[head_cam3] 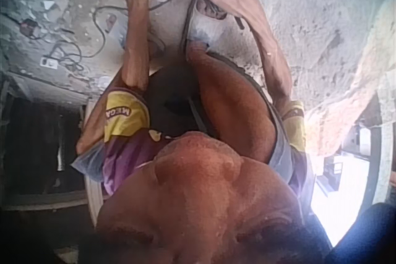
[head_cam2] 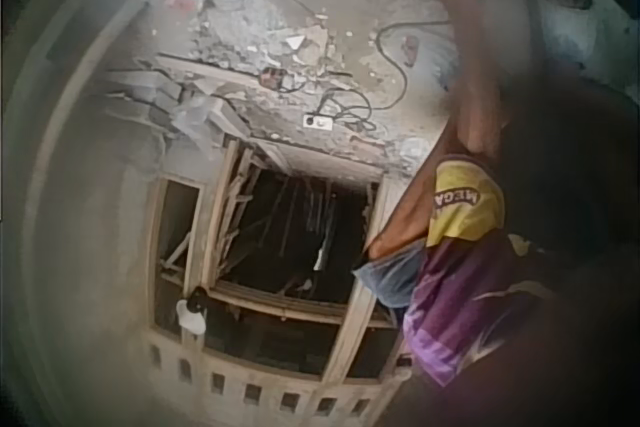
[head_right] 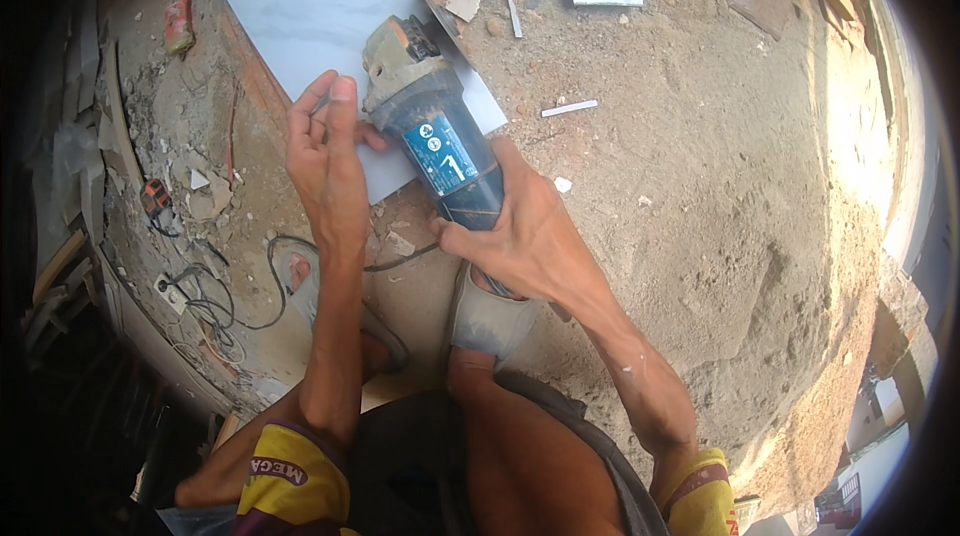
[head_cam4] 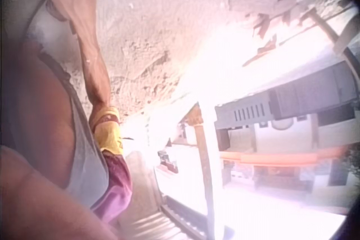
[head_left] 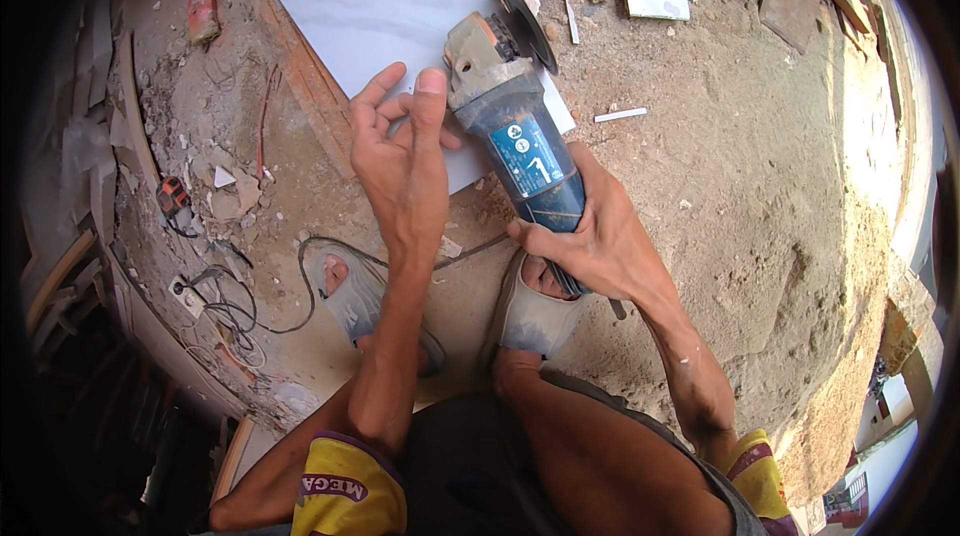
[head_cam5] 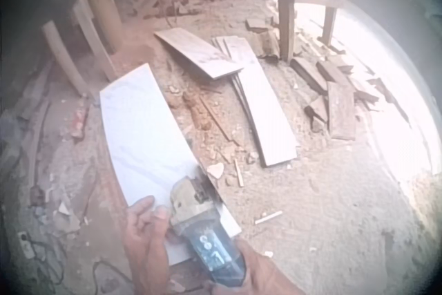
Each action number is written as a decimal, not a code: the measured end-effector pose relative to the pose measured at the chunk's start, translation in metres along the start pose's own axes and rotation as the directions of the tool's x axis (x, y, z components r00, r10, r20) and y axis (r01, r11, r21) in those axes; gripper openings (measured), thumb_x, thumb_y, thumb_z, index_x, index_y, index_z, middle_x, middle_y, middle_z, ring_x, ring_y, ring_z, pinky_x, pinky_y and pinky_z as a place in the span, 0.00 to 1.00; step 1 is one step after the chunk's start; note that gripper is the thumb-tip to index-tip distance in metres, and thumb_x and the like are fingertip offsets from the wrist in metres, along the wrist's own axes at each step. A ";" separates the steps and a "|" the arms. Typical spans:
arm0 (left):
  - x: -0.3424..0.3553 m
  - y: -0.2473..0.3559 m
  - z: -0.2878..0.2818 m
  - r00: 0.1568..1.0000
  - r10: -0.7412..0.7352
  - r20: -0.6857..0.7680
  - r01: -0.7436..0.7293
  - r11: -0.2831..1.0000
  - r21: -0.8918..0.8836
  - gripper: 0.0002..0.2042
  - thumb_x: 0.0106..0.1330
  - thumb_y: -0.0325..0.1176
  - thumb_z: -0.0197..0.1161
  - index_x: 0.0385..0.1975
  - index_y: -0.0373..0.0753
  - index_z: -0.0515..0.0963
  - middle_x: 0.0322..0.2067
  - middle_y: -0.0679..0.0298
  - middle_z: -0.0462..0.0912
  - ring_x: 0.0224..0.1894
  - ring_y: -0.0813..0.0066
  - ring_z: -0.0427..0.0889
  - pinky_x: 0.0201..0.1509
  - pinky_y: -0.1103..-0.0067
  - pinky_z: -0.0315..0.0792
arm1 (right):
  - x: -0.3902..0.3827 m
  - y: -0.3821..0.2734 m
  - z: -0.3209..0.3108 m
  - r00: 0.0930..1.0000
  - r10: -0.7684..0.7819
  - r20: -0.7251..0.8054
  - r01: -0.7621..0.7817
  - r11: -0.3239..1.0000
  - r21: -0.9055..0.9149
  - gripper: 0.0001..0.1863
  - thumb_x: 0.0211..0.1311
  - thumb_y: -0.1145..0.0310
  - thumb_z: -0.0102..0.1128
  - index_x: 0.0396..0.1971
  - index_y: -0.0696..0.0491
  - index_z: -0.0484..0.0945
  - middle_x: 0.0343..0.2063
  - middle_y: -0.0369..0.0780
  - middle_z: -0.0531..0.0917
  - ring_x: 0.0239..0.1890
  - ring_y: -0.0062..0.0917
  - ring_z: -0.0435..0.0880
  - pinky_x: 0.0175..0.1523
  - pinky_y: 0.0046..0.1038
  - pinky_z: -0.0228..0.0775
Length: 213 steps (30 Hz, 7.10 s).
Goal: The person uses an angle grinder to smooth the edges of a rectangular ceramic tile.
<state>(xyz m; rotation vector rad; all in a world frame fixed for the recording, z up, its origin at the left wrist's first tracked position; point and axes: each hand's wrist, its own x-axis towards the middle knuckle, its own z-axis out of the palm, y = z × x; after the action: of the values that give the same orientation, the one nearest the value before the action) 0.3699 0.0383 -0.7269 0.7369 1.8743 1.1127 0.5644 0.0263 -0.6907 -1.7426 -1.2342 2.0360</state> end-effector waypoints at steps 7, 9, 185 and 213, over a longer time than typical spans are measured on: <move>0.002 0.001 -0.001 1.000 -0.010 -0.006 0.010 1.000 0.009 0.37 0.79 0.58 0.70 0.67 0.25 0.74 0.34 0.64 0.83 0.31 0.84 0.78 0.35 0.85 0.67 | -0.007 0.001 0.000 0.999 -0.030 0.025 0.028 0.997 0.072 0.32 0.59 0.67 0.76 0.59 0.65 0.71 0.32 0.45 0.88 0.21 0.26 0.87 0.27 0.31 0.80; 0.002 0.000 0.000 1.000 -0.007 -0.009 0.007 1.000 0.007 0.37 0.78 0.58 0.70 0.66 0.25 0.75 0.33 0.65 0.83 0.31 0.84 0.78 0.35 0.84 0.67 | -0.009 0.000 -0.002 0.999 -0.019 0.028 0.018 0.998 0.052 0.32 0.59 0.67 0.76 0.59 0.65 0.72 0.31 0.45 0.88 0.22 0.26 0.87 0.28 0.31 0.80; 0.135 -0.065 -0.382 0.931 -0.288 0.226 0.352 0.540 -0.764 0.44 0.84 0.72 0.45 0.79 0.35 0.71 0.75 0.54 0.77 0.74 0.58 0.79 0.77 0.59 0.75 | 0.094 -0.168 0.119 0.980 -0.183 -0.084 0.181 0.983 -0.030 0.30 0.59 0.52 0.70 0.52 0.60 0.77 0.31 0.43 0.85 0.26 0.27 0.86 0.34 0.32 0.83; 0.119 -0.106 -0.376 0.947 -0.305 0.102 0.303 0.740 -0.601 0.36 0.84 0.58 0.59 0.78 0.34 0.72 0.70 0.54 0.81 0.69 0.61 0.82 0.72 0.62 0.78 | 0.131 -0.165 0.123 0.986 -0.124 -0.112 0.123 0.992 -0.016 0.21 0.66 0.58 0.70 0.48 0.57 0.77 0.29 0.43 0.86 0.27 0.28 0.87 0.35 0.33 0.83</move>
<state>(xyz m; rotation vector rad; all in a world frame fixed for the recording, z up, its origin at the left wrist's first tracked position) -0.0219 -0.0708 -0.7592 0.0465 1.4219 1.3875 0.3579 0.1556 -0.6776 -1.7130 -1.2839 1.8403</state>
